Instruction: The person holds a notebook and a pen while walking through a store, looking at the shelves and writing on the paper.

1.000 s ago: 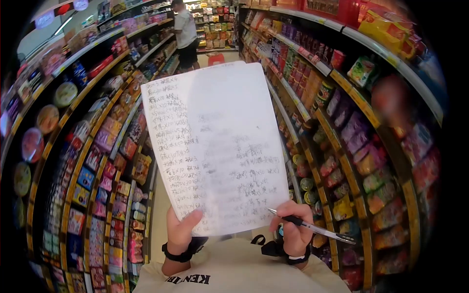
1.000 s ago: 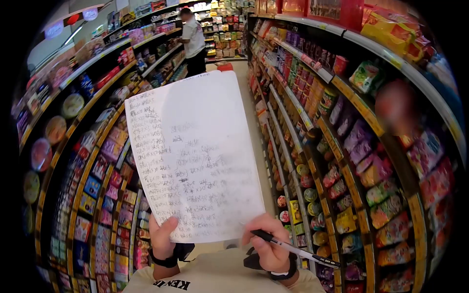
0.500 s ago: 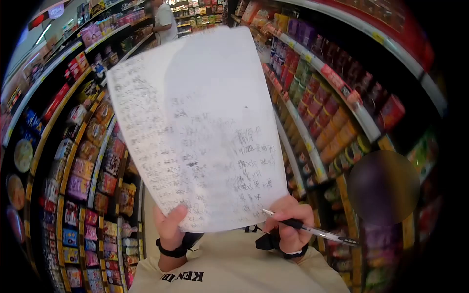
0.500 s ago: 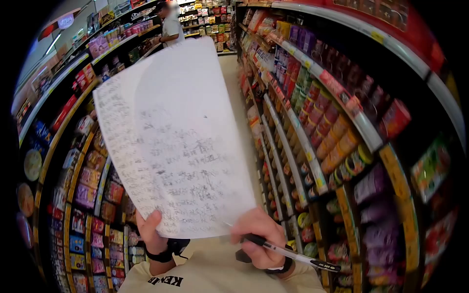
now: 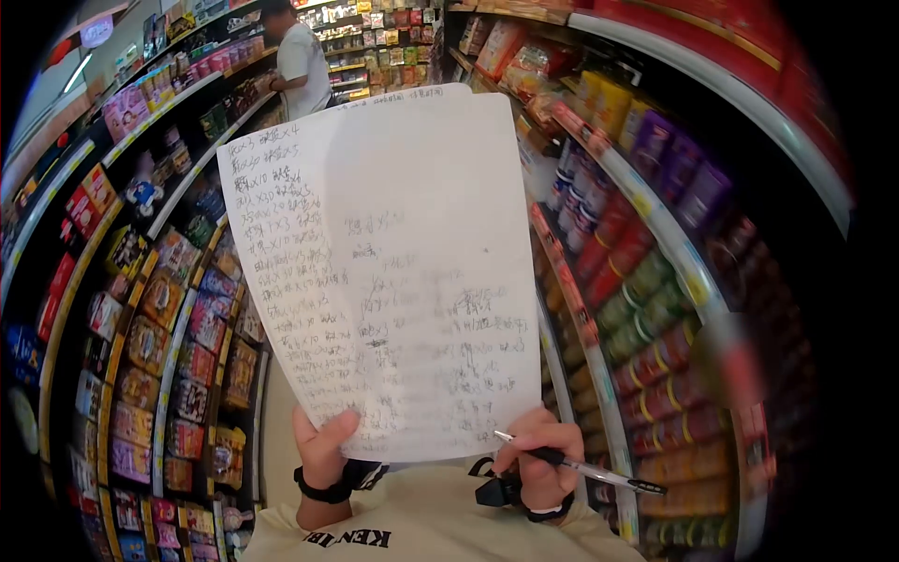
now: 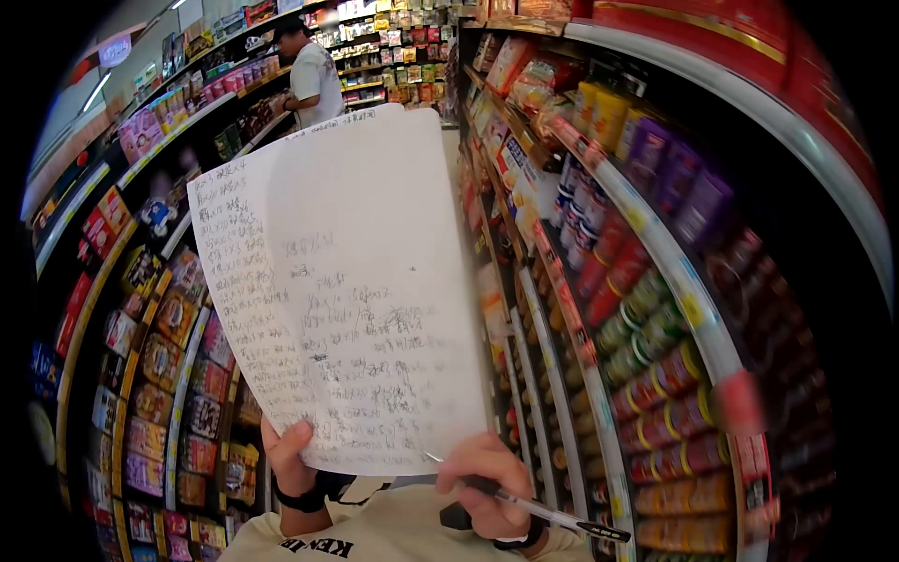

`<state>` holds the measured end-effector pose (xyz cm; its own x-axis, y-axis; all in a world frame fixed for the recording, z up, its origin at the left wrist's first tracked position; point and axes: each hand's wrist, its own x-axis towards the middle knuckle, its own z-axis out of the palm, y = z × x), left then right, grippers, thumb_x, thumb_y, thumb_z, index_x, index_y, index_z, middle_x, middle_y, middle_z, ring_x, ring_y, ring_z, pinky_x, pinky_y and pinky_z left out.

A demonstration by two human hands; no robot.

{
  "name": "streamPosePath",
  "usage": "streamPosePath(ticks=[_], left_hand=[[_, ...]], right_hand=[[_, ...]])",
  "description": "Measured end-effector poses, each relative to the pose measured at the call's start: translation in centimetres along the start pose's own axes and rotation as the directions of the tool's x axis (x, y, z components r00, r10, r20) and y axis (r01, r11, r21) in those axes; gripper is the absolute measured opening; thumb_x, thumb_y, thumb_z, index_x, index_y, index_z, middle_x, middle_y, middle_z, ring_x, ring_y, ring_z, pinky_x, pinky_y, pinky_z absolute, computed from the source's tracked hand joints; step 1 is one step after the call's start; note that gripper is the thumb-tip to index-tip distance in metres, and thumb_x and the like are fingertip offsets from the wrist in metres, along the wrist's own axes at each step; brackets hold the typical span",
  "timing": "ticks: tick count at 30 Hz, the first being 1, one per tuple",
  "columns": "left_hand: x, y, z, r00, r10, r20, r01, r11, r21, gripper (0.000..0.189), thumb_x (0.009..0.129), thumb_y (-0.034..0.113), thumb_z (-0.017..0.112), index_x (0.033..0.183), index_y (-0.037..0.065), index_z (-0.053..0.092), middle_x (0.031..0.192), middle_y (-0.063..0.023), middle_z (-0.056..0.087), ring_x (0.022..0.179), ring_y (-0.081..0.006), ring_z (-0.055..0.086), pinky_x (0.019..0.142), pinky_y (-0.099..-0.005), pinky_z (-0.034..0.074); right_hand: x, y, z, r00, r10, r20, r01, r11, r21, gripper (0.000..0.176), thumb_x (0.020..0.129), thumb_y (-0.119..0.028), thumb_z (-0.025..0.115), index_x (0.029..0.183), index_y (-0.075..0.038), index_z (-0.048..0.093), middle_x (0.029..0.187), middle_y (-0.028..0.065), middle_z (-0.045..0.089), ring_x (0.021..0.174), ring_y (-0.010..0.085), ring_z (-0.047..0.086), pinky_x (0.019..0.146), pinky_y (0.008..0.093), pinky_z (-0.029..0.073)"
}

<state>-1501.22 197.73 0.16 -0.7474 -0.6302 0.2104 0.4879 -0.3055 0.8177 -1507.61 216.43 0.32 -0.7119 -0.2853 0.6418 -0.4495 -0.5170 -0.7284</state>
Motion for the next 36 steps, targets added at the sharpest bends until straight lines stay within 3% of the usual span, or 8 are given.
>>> streamPosePath(ticks=[4, 10, 14, 25, 26, 29, 33, 36], left_hand=[[11.2, -2.3, -1.2, 1.000, -0.010, -0.006, 0.010, 0.998, 0.057, 0.060, 0.064, 0.013, 0.056, 0.116, -0.007, 0.034, 0.109, -0.0181, 0.048, 0.095, -0.0240, 0.050, 0.082, -0.0315, 0.039], [27.8, -3.4, -0.5, 0.999, 0.013, -0.041, -0.014, 1.000, -0.022, 0.048, 0.068, 0.006, 0.055, 0.110, -0.009, 0.040, 0.101, -0.0158, 0.052, 0.088, -0.0210, 0.053, 0.077, -0.0296, 0.041], [37.7, -7.3, -1.6, 0.994, -0.109, 0.001, 0.109, 0.994, 0.007, 0.044, 0.071, 0.005, 0.055, 0.110, -0.008, 0.041, 0.103, -0.0156, 0.052, 0.089, -0.0198, 0.052, 0.078, -0.0293, 0.041], [62.4, -18.8, 3.2, 0.962, -0.265, -0.067, 0.267, 0.963, 0.019, 0.038, 0.074, 0.007, 0.050, 0.109, -0.007, 0.042, 0.100, -0.0133, 0.053, 0.087, -0.0175, 0.053, 0.075, -0.0272, 0.042], [64.6, -19.7, 3.8, 0.946, -0.321, -0.051, 0.322, 0.946, 0.032, 0.038, 0.074, 0.007, 0.049, 0.108, -0.007, 0.042, 0.099, -0.0132, 0.053, 0.085, -0.0170, 0.054, 0.074, -0.0271, 0.043], [71.7, -21.5, 4.8, 0.885, -0.465, 0.003, 0.463, 0.882, 0.088, 0.037, 0.074, 0.007, 0.046, 0.108, -0.007, 0.041, 0.096, -0.0126, 0.054, 0.080, -0.0152, 0.054, 0.068, -0.0263, 0.044], [80.4, -25.6, 6.8, 0.917, -0.373, -0.140, 0.376, 0.926, -0.005, 0.035, 0.074, 0.007, 0.046, 0.107, -0.005, 0.041, 0.094, -0.0123, 0.054, 0.072, -0.0164, 0.056, 0.056, -0.0254, 0.046], [87.3, -28.4, 7.5, 0.904, -0.411, -0.113, 0.410, 0.911, -0.038, 0.036, 0.074, 0.006, 0.046, 0.108, -0.006, 0.041, 0.097, -0.0133, 0.053, 0.076, -0.0176, 0.056, 0.060, -0.0262, 0.046]], right_hand=[[8.6, 7.8, 0.5, 0.996, -0.052, 0.072, 0.055, 0.998, -0.039, 0.022, 0.082, -0.018, 0.051, 0.091, 0.001, 0.053, 0.068, 0.0088, 0.055, 0.063, 0.0175, 0.049, 0.061, 0.0274, 0.039], [23.1, 17.6, 1.9, 0.993, -0.015, 0.118, 0.018, 1.000, -0.024, 0.021, 0.082, -0.016, 0.051, 0.091, 0.002, 0.053, 0.068, 0.0087, 0.054, 0.061, 0.0159, 0.050, 0.056, 0.0253, 0.039], [30.4, 24.5, 1.8, 0.987, 0.162, -0.016, -0.162, 0.986, 0.037, 0.023, 0.083, -0.017, 0.049, 0.091, 0.005, 0.050, 0.072, 0.0095, 0.050, 0.060, 0.0133, 0.049, 0.058, 0.0241, 0.038], [51.3, 42.6, -5.4, 0.948, 0.315, 0.054, -0.313, 0.949, -0.043, 0.016, 0.079, 0.000, 0.044, 0.095, 0.002, 0.048, 0.068, 0.0055, 0.050, 0.061, 0.0099, 0.048, 0.057, 0.0208, 0.038], [53.4, 44.0, -6.2, 0.919, 0.391, 0.049, -0.391, 0.920, -0.004, 0.016, 0.079, -0.001, 0.044, 0.095, 0.002, 0.048, 0.068, 0.0053, 0.050, 0.061, 0.0094, 0.049, 0.056, 0.0202, 0.038], [60.5, 47.2, -8.0, 0.930, 0.365, 0.042, -0.365, 0.931, -0.005, 0.016, 0.079, -0.001, 0.045, 0.094, 0.002, 0.049, 0.070, 0.0062, 0.050, 0.061, 0.0094, 0.050, 0.056, 0.0207, 0.039], [68.1, 53.5, -10.2, 0.914, 0.394, 0.100, -0.399, 0.916, 0.040, 0.015, 0.079, -0.002, 0.045, 0.092, 0.002, 0.050, 0.070, 0.0067, 0.050, 0.060, 0.0099, 0.050, 0.056, 0.0210, 0.039], [73.2, 58.2, -11.9, 0.908, 0.400, 0.125, -0.397, 0.917, -0.046, 0.024, 0.083, -0.019, 0.048, 0.094, 0.002, 0.045, 0.074, 0.0059, 0.045, 0.058, 0.0102, 0.047, 0.052, 0.0196, 0.036]])
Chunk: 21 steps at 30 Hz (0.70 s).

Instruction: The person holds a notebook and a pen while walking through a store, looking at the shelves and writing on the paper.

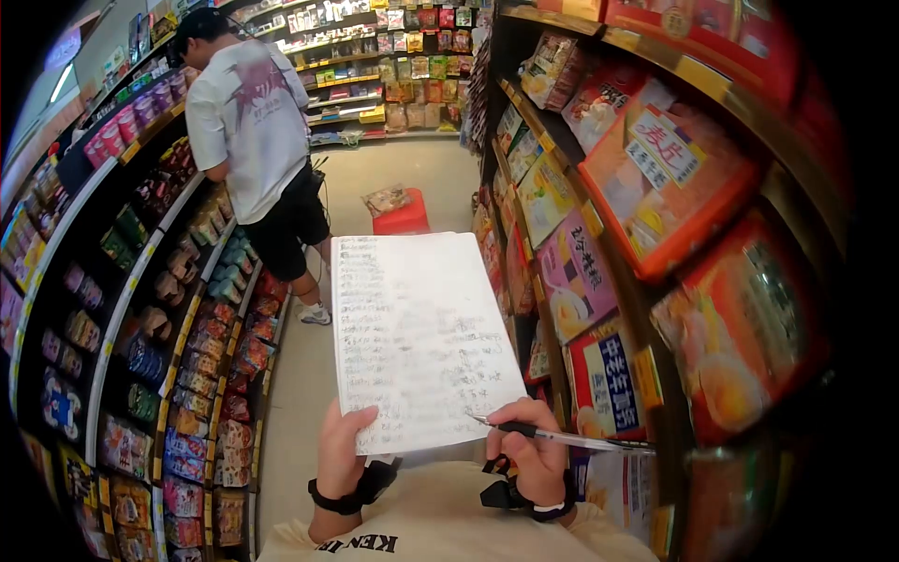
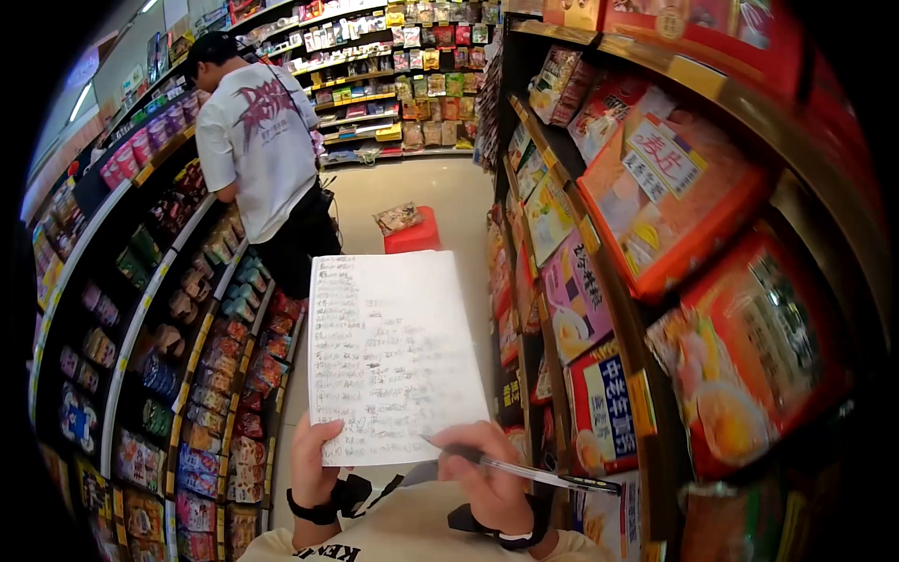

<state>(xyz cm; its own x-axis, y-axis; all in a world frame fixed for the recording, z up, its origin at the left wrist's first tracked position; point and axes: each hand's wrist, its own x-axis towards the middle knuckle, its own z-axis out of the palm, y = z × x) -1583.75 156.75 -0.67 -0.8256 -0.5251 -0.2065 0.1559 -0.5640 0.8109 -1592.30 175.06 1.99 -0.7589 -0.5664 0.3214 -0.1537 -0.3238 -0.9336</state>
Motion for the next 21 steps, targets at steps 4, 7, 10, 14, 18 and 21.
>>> streamPosePath(ticks=[4, 7, 10, 14, 18, 21], left_hand=[[10.9, 0.1, 1.4, 0.988, -0.083, 0.134, 0.081, 0.996, 0.021, 0.039, 0.074, 0.005, 0.047, 0.111, -0.006, 0.039, 0.104, -0.0136, 0.051, 0.090, -0.0187, 0.052, 0.076, -0.0277, 0.042], [19.6, 0.7, 2.6, 0.986, -0.025, 0.164, 0.020, 0.999, 0.033, 0.040, 0.074, 0.005, 0.047, 0.112, -0.006, 0.039, 0.106, -0.0130, 0.051, 0.092, -0.0184, 0.051, 0.080, -0.0280, 0.040], [27.5, 3.5, 3.4, 0.982, 0.029, 0.187, -0.042, 0.997, 0.067, 0.040, 0.075, 0.005, 0.048, 0.112, -0.007, 0.039, 0.107, -0.0128, 0.050, 0.094, -0.0181, 0.051, 0.081, -0.0282, 0.039], [38.1, 7.4, 4.6, 0.977, 0.091, 0.193, -0.104, 0.993, 0.057, 0.040, 0.075, 0.005, 0.051, 0.112, -0.006, 0.039, 0.106, -0.0128, 0.051, 0.093, -0.0178, 0.051, 0.081, -0.0284, 0.040], [47.7, 9.7, 7.1, 0.985, 0.126, 0.120, -0.120, 0.991, -0.057, 0.041, 0.075, 0.007, 0.051, 0.113, -0.005, 0.038, 0.101, -0.0116, 0.053, 0.087, -0.0165, 0.053, 0.071, -0.0273, 0.044], [54.9, 11.4, 9.2, 0.986, 0.084, 0.145, -0.064, 0.988, -0.140, 0.039, 0.078, 0.016, 0.046, 0.112, -0.002, 0.039, 0.097, -0.0106, 0.055, 0.061, -0.0090, 0.051, 0.050, -0.0192, 0.040]], right_hand=[[8.3, 3.5, -2.7, 0.991, 0.089, -0.099, -0.081, 0.993, 0.085, 0.023, 0.083, -0.017, 0.047, 0.095, 0.002, 0.045, 0.069, 0.0064, 0.048, 0.058, 0.0091, 0.047, 0.052, 0.0199, 0.036], [15.9, 7.2, -3.9, 0.984, 0.015, -0.179, -0.004, 0.998, 0.061, 0.020, 0.083, -0.011, 0.046, 0.096, 0.004, 0.046, 0.064, 0.0056, 0.051, 0.058, 0.0080, 0.047, 0.055, 0.0200, 0.036], [24.0, 9.1, -4.2, 0.989, 0.014, -0.146, -0.012, 1.000, 0.010, 0.019, 0.083, -0.011, 0.046, 0.096, 0.004, 0.046, 0.063, 0.0053, 0.051, 0.059, 0.0081, 0.047, 0.053, 0.0192, 0.036], [34.9, 11.2, -4.0, 0.981, -0.097, -0.165, 0.098, 0.995, -0.005, 0.021, 0.082, -0.018, 0.047, 0.092, 0.001, 0.049, 0.061, 0.0029, 0.051, 0.060, 0.0091, 0.045, 0.066, 0.0254, 0.033], [44.2, 14.7, -5.7, 0.899, -0.374, -0.226, 0.333, 0.921, -0.200, 0.024, 0.081, -0.028, 0.047, 0.086, -0.005, 0.050, 0.057, 0.0011, 0.052, 0.059, 0.0106, 0.043, 0.076, 0.0324, 0.025], [50.3, 16.8, -7.3, 0.790, -0.498, -0.358, 0.458, 0.867, -0.196, 0.024, 0.082, -0.030, 0.048, 0.084, -0.006, 0.047, 0.051, 0.0029, 0.048, 0.052, 0.0117, 0.042, 0.074, 0.0339, 0.028]])
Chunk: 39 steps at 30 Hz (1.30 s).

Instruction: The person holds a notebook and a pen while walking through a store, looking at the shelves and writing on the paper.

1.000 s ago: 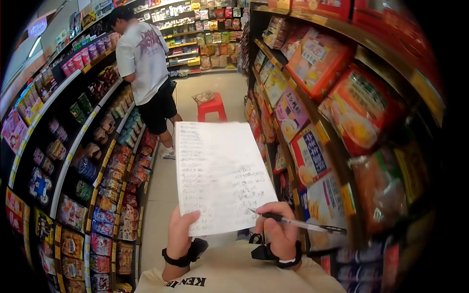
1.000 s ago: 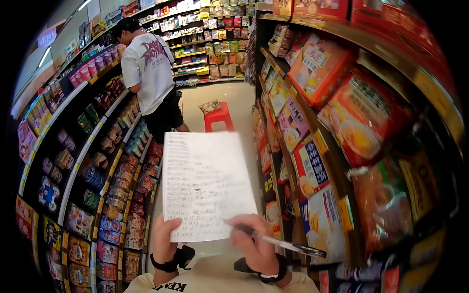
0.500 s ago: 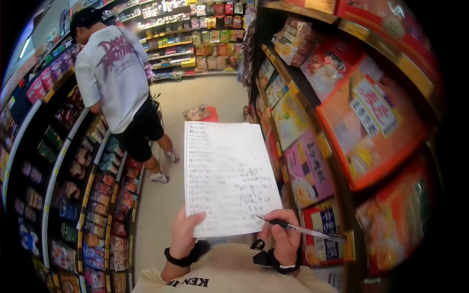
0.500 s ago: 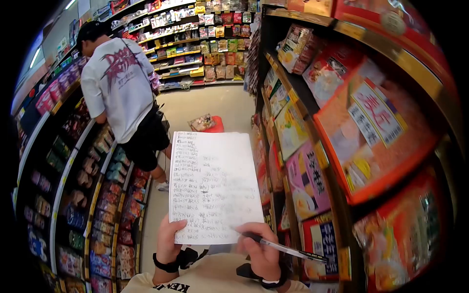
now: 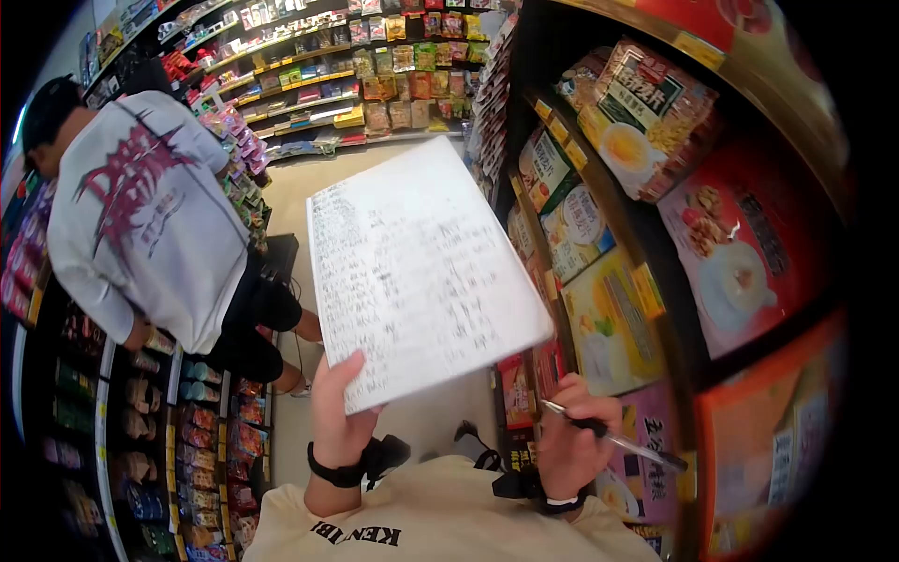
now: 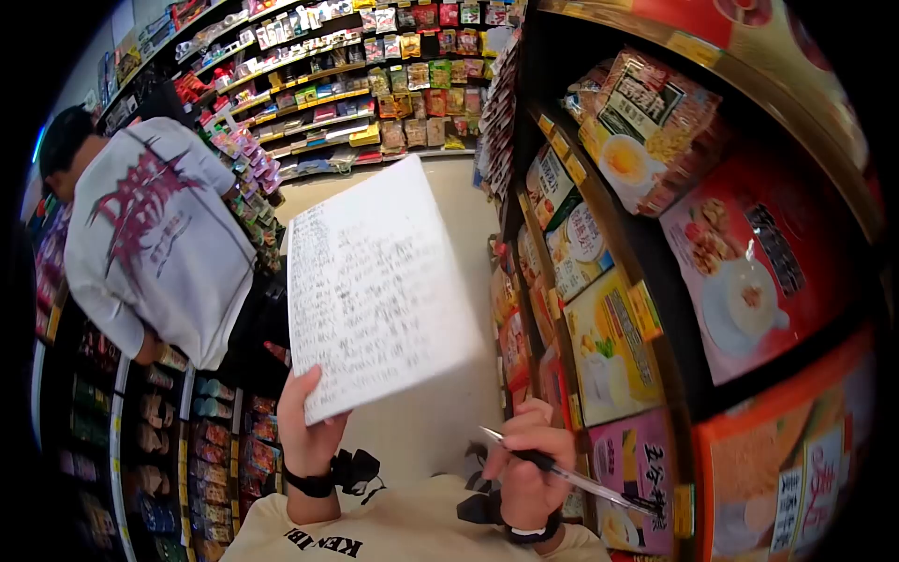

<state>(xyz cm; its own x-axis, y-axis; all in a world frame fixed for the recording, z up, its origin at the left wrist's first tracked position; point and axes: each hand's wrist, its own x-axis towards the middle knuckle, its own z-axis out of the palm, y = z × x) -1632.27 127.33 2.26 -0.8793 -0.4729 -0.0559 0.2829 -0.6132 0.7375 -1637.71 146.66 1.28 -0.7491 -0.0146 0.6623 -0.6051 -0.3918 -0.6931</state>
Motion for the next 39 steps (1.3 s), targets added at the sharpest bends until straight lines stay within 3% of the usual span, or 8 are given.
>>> streamPosePath(ticks=[2, 9, 16, 27, 28, 31, 35, 39], left_hand=[[4.9, 0.0, 1.5, 0.999, 0.028, -0.035, -0.030, 0.999, -0.033, 0.030, 0.081, 0.016, 0.043, 0.107, 0.000, 0.042, 0.090, -0.0080, 0.057, 0.046, -0.0039, 0.040, 0.042, -0.0154, 0.032], [20.2, -0.5, 4.2, 0.996, 0.089, 0.010, -0.087, 0.987, -0.133, 0.029, 0.082, 0.015, 0.041, 0.105, -0.002, 0.043, 0.091, -0.0109, 0.058, 0.039, -0.0053, 0.037, 0.043, -0.0167, 0.034], [33.2, -0.5, 8.5, 0.976, 0.115, -0.184, -0.155, 0.964, -0.218, 0.032, 0.082, 0.015, 0.040, 0.108, -0.003, 0.042, 0.097, -0.0145, 0.057, 0.041, -0.0065, 0.040, 0.040, -0.0169, 0.034], [52.6, -2.9, 11.6, 0.994, 0.042, -0.097, -0.061, 0.979, -0.195, 0.029, 0.080, 0.015, 0.041, 0.102, -0.003, 0.044, 0.088, -0.0124, 0.056, 0.046, -0.0074, 0.040, 0.041, -0.0170, 0.031], [54.3, -2.9, 12.2, 0.995, 0.034, -0.091, -0.052, 0.976, -0.210, 0.029, 0.080, 0.015, 0.041, 0.102, -0.003, 0.044, 0.087, -0.0122, 0.056, 0.046, -0.0075, 0.040, 0.041, -0.0175, 0.031], [58.8, -4.1, 13.1, 0.994, 0.054, -0.099, -0.074, 0.973, -0.218, 0.029, 0.080, 0.016, 0.042, 0.102, -0.003, 0.044, 0.086, -0.0114, 0.056, 0.046, -0.0076, 0.040, 0.042, -0.0187, 0.031], [64.0, -4.4, 14.7, 0.983, 0.119, -0.139, -0.144, 0.973, -0.182, 0.029, 0.080, 0.016, 0.043, 0.103, -0.002, 0.044, 0.085, -0.0096, 0.056, 0.047, -0.0074, 0.039, 0.045, -0.0198, 0.032], [69.0, -4.6, 14.6, 0.954, 0.190, -0.230, -0.234, 0.954, -0.185, 0.027, 0.080, 0.017, 0.046, 0.102, 0.002, 0.045, 0.089, -0.0055, 0.056, 0.054, -0.0061, 0.041, 0.047, -0.0189, 0.032]], right_hand=[[3.1, 3.0, 0.7, 0.998, -0.046, -0.042, 0.049, 0.997, 0.066, 0.025, 0.082, -0.030, 0.048, 0.084, -0.006, 0.046, 0.050, 0.0027, 0.047, 0.051, 0.0114, 0.041, 0.070, 0.0332, 0.029], [16.3, 13.5, 1.4, 0.999, -0.019, 0.028, 0.017, 0.998, 0.065, 0.037, 0.083, -0.036, 0.045, 0.088, 0.000, 0.046, 0.059, 0.0096, 0.048, 0.060, 0.0150, 0.043, 0.055, 0.0277, 0.033], [28.0, 23.9, 3.6, 1.000, 0.009, 0.029, -0.012, 0.992, 0.123, 0.036, 0.085, -0.038, 0.041, 0.093, -0.003, 0.043, 0.058, 0.0099, 0.048, 0.049, 0.0153, 0.043, 0.050, 0.0269, 0.033], [40.2, 36.7, 6.8, 0.975, -0.047, -0.219, 0.046, 0.999, -0.009, 0.040, 0.082, -0.039, 0.045, 0.095, -0.002, 0.038, 0.069, 0.0157, 0.051, 0.062, 0.0205, 0.048, 0.061, 0.0318, 0.037], [41.2, 37.8, 6.6, 0.983, -0.049, -0.178, 0.062, 0.996, 0.065, 0.040, 0.083, -0.039, 0.044, 0.093, -0.001, 0.039, 0.074, 0.0169, 0.052, 0.058, 0.0198, 0.048, 0.061, 0.0322, 0.037], [44.2, 41.0, 6.9, 0.999, -0.041, 0.010, 0.038, 0.985, 0.171, 0.031, 0.086, -0.038, 0.039, 0.091, -0.007, 0.040, 0.057, 0.0064, 0.048, 0.058, 0.0151, 0.040, 0.063, 0.0301, 0.031], [48.5, 44.2, 7.8, 0.997, -0.015, 0.079, -0.005, 0.970, 0.245, 0.030, 0.087, -0.038, 0.038, 0.088, -0.008, 0.039, 0.052, 0.0051, 0.046, 0.052, 0.0136, 0.036, 0.055, 0.0295, 0.029], [51.7, 48.2, 8.5, 0.980, -0.192, 0.053, 0.172, 0.950, 0.260, 0.031, 0.088, -0.039, 0.033, 0.085, -0.008, 0.038, 0.051, 0.0039, 0.044, 0.049, 0.0133, 0.034, 0.051, 0.0288, 0.025]])
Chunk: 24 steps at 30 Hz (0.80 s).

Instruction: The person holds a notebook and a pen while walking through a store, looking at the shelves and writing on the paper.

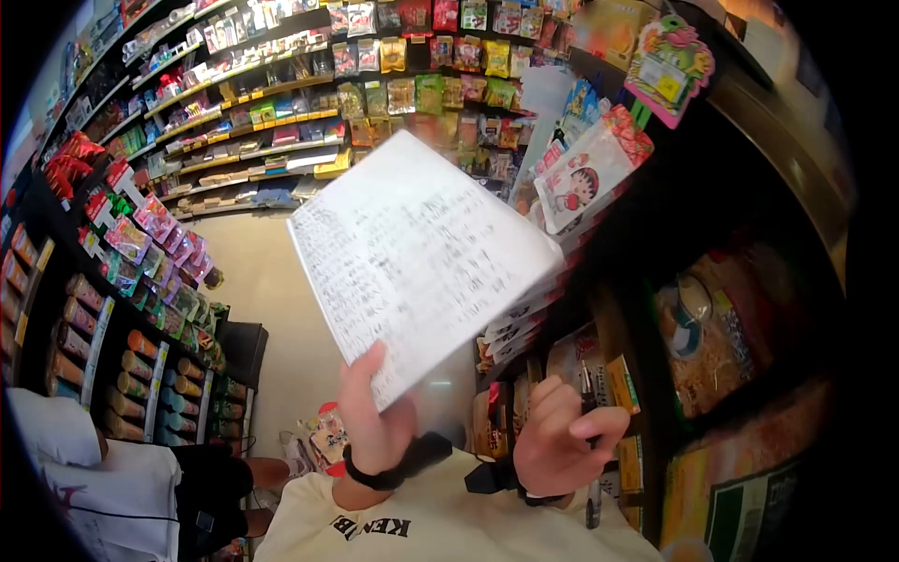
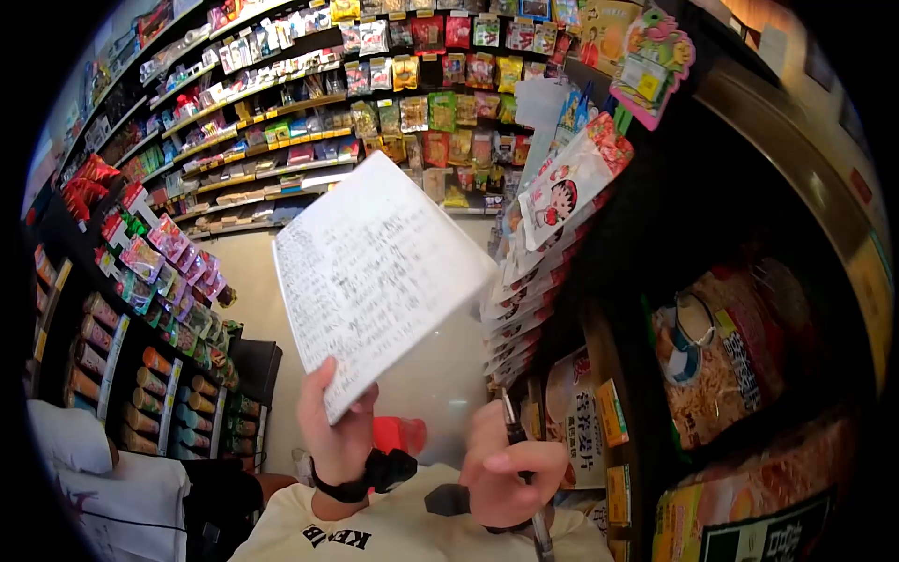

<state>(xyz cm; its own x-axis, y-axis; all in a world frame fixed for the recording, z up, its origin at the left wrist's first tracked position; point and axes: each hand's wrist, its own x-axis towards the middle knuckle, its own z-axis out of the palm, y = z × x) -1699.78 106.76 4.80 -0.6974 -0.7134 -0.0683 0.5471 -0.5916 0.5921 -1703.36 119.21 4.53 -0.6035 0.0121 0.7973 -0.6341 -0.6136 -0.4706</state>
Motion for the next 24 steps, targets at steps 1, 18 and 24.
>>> streamPosePath(ticks=[1, 18, 24], left_hand=[[1.0, 0.2, 0.5, 0.999, -0.037, -0.011, 0.036, 0.999, -0.036, 0.024, 0.080, 0.016, 0.046, 0.101, 0.003, 0.046, 0.090, -0.0038, 0.056, 0.058, -0.0055, 0.042, 0.048, -0.0188, 0.032], [35.6, -2.4, 1.1, 0.996, -0.058, 0.065, 0.061, 0.997, -0.040, 0.029, 0.080, 0.015, 0.043, 0.106, 0.005, 0.043, 0.097, -0.0046, 0.054, 0.064, -0.0070, 0.044, 0.048, -0.0193, 0.032], [49.6, 1.0, 0.0, 0.989, -0.140, 0.038, 0.138, 0.989, 0.059, 0.039, 0.076, 0.015, 0.045, 0.112, 0.002, 0.039, 0.105, -0.0093, 0.051, 0.078, -0.0117, 0.051, 0.058, -0.0223, 0.040]], right_hand=[[0.8, 1.0, 0.2, 1.000, 0.004, 0.018, -0.004, 0.999, 0.035, 0.034, 0.088, -0.041, 0.031, 0.084, -0.008, 0.038, 0.050, 0.0033, 0.043, 0.046, 0.0134, 0.032, 0.051, 0.0290, 0.024], [11.4, 32.6, 6.0, 0.977, 0.032, -0.210, -0.043, 0.998, -0.047, 0.045, 0.083, -0.053, 0.032, 0.084, -0.008, 0.035, 0.055, 0.0049, 0.039, 0.047, 0.0134, 0.031, 0.049, 0.0285, 0.027], [18.2, 45.4, 10.8, 0.934, 0.058, -0.352, -0.090, 0.993, -0.076, 0.045, 0.084, -0.050, 0.034, 0.087, -0.005, 0.040, 0.063, 0.0059, 0.040, 0.058, 0.0150, 0.037, 0.055, 0.0272, 0.030]])
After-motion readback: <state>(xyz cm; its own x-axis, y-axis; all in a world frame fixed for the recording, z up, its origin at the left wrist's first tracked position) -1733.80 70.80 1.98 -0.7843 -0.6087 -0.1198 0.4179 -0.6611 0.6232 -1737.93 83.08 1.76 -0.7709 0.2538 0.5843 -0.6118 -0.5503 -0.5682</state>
